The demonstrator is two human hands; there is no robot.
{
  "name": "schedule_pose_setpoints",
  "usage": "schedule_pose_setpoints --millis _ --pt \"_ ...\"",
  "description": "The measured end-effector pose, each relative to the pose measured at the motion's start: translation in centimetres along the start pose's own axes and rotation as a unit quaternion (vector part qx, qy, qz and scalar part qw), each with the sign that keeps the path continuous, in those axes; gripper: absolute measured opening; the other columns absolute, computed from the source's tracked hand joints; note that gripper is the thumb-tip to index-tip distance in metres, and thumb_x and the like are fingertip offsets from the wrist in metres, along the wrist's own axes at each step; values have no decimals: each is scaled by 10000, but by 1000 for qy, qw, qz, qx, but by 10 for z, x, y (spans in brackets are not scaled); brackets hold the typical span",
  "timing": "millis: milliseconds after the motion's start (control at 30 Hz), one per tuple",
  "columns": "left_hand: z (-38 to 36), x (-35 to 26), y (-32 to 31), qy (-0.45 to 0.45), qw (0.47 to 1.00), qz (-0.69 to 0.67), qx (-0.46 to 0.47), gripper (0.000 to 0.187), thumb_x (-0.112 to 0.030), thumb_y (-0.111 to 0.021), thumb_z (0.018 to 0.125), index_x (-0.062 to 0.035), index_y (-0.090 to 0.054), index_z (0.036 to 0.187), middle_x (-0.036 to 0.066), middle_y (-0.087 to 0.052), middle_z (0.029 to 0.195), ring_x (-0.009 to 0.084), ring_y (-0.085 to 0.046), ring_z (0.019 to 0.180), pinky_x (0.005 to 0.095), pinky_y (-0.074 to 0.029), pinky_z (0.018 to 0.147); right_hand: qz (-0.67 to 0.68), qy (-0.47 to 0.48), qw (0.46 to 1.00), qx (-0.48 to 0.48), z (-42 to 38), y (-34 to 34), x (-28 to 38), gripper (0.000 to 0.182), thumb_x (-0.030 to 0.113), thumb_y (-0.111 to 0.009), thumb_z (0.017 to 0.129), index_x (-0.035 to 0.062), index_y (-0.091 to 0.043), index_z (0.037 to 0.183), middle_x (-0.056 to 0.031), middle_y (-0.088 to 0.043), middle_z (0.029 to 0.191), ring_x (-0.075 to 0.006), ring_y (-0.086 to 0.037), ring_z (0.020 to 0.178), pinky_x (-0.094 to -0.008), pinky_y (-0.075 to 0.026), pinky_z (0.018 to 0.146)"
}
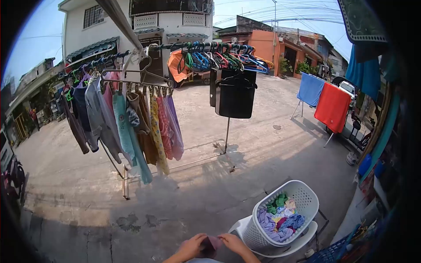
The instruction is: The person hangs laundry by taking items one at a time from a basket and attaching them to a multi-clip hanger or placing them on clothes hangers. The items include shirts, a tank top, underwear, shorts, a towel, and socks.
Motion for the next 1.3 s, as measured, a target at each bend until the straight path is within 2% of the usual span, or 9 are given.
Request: schedule_pose_setpoints --millis 100,433,700,800,1000,1133,1167,1200,1300 --pt "-8 20 26 109 990 -91 20 456 -28 -623 688 5 -517 1130 180 -518 1108 325 -514 1032 361 -416 882 19 33 999 39 43 -24 36 245 150 -488 869 79 -601 1075 -116 -607 1036 -276 -571 978 -342 -444 840" --pt "-15 60 95 207 975 -55 -60 554 93 -559 633 -11 -507 1174 174 -500 1207 319 -491 1108 335 -397 938 55 92 993 57 122 -51 70 240 163 -495 881 63 -608 1067 -122 -618 1023 -265 -590 950 -337 -457 823" --pt "41 117 101 269 953 -64 -126 601 116 -520 572 -9 -521 1161 171 -506 1191 318 -491 1113 335 -411 917 43 116 992 6 251 81 59 221 144 -500 883 51 -605 1053 -118 -625 1013 -269 -592 945 -333 -458 817" --pt "72 156 92 299 933 -116 -163 588 112 -527 571 -6 -529 1147 164 -533 1109 304 -528 1033 330 -433 879 -2 152 988 -23 305 145 54 215 145 -500 885 46 -609 1042 -121 -630 996 -268 -594 936 -330 -459 816" --pt "141 149 113 341 892 -184 -232 504 46 -631 611 -4 -547 1106 128 -561 960 261 -557 861 325 -448 790 -56 229 971 -31 405 265 100 209 139 -503 890 26 -614 1027 -112 -638 958 -239 -604 899 -320 -468 789" --pt "164 163 121 293 889 -193 -293 376 -22 -671 669 -4 -567 1030 120 -564 904 259 -550 836 341 -446 758 6 237 971 -9 473 313 143 200 122 -516 892 25 -618 1033 -67 -642 926 -152 -599 828 -282 -480 740" --pt "165 177 120 223 933 -34 -281 310 -55 -675 701 -5 -571 988 115 -561 874 255 -544 820 346 -444 742 15 250 968 -14 490 321 152 200 121 -511 894 24 -618 1033 -61 -640 919 -137 -593 813 -273 -481 727" --pt "168 181 122 211 934 -19 -288 319 -52 -671 702 -3 -569 1001 116 -561 877 255 -544 822 344 -445 745 25 263 964 -18 506 328 161 201 119 -506 897 23 -618 1033 -55 -638 912 -122 -587 797 -264 -482 715" --pt "175 186 126 200 934 5 -295 357 -46 -664 706 2 -561 1045 125 -563 892 256 -544 829 337 -446 755 29 269 961 -49 539 350 194 217 140 -510 884 9 -618 1019 -81 -642 930 -148 -598 828 -270 -480 729"
Point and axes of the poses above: each hand's wrist, its own z-axis towards the middle knuckle, its own y-axis out of the back of the hand, x = y × z, the point moved 6 cm from there along z, towards the middle knuckle
